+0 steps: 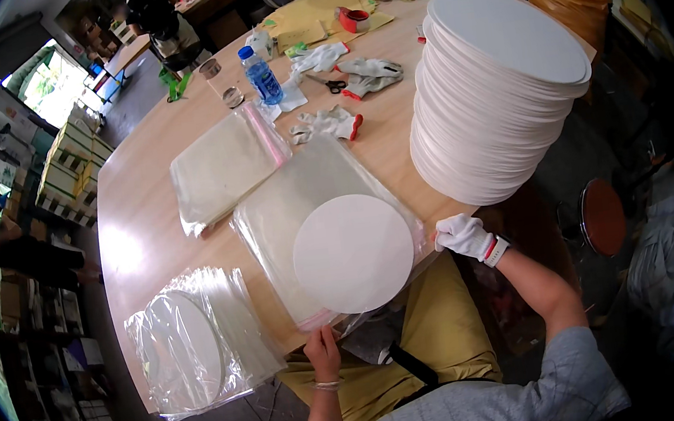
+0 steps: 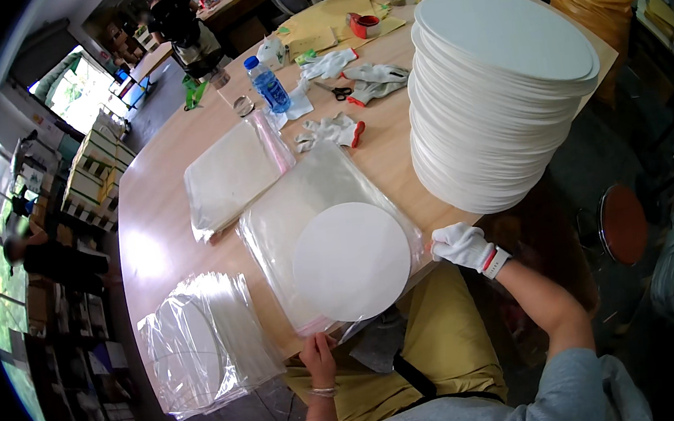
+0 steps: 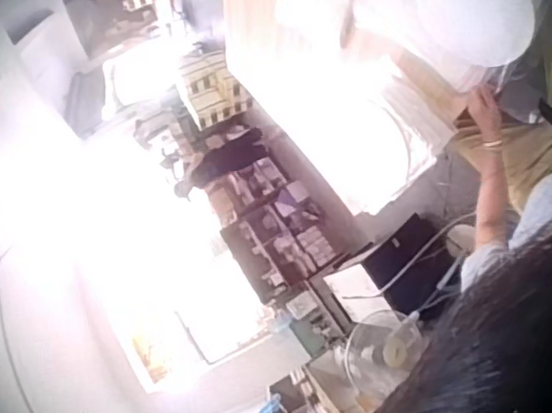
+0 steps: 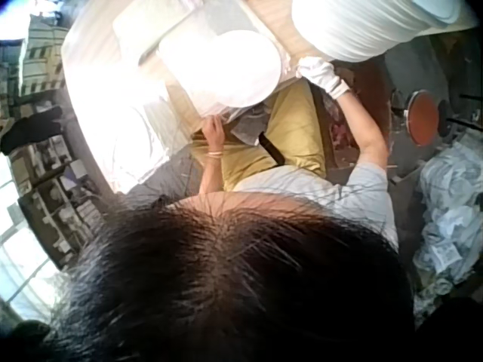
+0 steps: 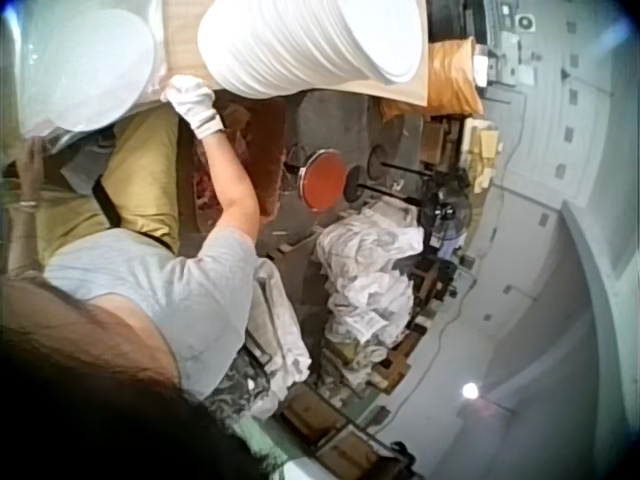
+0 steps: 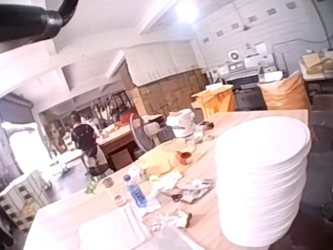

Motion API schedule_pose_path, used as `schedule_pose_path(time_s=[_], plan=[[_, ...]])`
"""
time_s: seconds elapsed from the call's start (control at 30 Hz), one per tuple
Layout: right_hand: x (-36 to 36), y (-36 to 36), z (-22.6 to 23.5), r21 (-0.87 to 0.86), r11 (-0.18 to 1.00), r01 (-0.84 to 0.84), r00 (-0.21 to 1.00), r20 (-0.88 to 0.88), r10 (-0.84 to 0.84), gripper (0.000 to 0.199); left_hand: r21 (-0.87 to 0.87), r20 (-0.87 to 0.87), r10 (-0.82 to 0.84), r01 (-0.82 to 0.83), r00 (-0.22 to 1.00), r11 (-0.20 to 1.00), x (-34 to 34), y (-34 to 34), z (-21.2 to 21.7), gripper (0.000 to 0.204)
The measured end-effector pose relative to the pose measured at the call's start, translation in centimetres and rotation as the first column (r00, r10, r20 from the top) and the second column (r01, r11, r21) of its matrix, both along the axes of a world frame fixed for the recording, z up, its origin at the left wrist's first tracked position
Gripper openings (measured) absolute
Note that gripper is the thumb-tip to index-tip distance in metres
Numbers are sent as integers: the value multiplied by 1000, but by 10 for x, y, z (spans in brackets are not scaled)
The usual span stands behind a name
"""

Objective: The person repeatedly picks up white circular plates from a stack, places them into clear plastic bags, and stacks the packaged items on the table. The task involves handling the plates and bags by hand in a repetitive sequence.

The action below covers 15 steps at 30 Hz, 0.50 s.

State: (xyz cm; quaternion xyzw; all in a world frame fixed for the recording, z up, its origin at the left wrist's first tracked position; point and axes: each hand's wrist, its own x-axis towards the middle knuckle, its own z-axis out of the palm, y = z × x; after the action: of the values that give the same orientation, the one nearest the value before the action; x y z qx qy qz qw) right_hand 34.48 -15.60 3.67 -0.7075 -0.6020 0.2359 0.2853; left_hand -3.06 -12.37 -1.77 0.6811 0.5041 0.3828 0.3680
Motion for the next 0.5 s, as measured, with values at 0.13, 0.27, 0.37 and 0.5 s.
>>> schedule_pose_path(time_s=[0.13,0.27,0.37,0.5], plan=[[-14,6,10,-99,987,130,989,-57,-136,27,-56,-43,121,-123,992,991,7,2,5,25],[-19,8,-13,22,990,142,968,205,-144,29,-86,-171,162,-178,972,980,9,5,15,26],[-24,9,-17,120,986,116,897,413,-156,28,-54,-333,154,-182,930,982,9,12,12,25],[-28,11,-23,123,989,77,820,556,-133,26,-75,-417,132,-179,899,981,10,19,11,22]])
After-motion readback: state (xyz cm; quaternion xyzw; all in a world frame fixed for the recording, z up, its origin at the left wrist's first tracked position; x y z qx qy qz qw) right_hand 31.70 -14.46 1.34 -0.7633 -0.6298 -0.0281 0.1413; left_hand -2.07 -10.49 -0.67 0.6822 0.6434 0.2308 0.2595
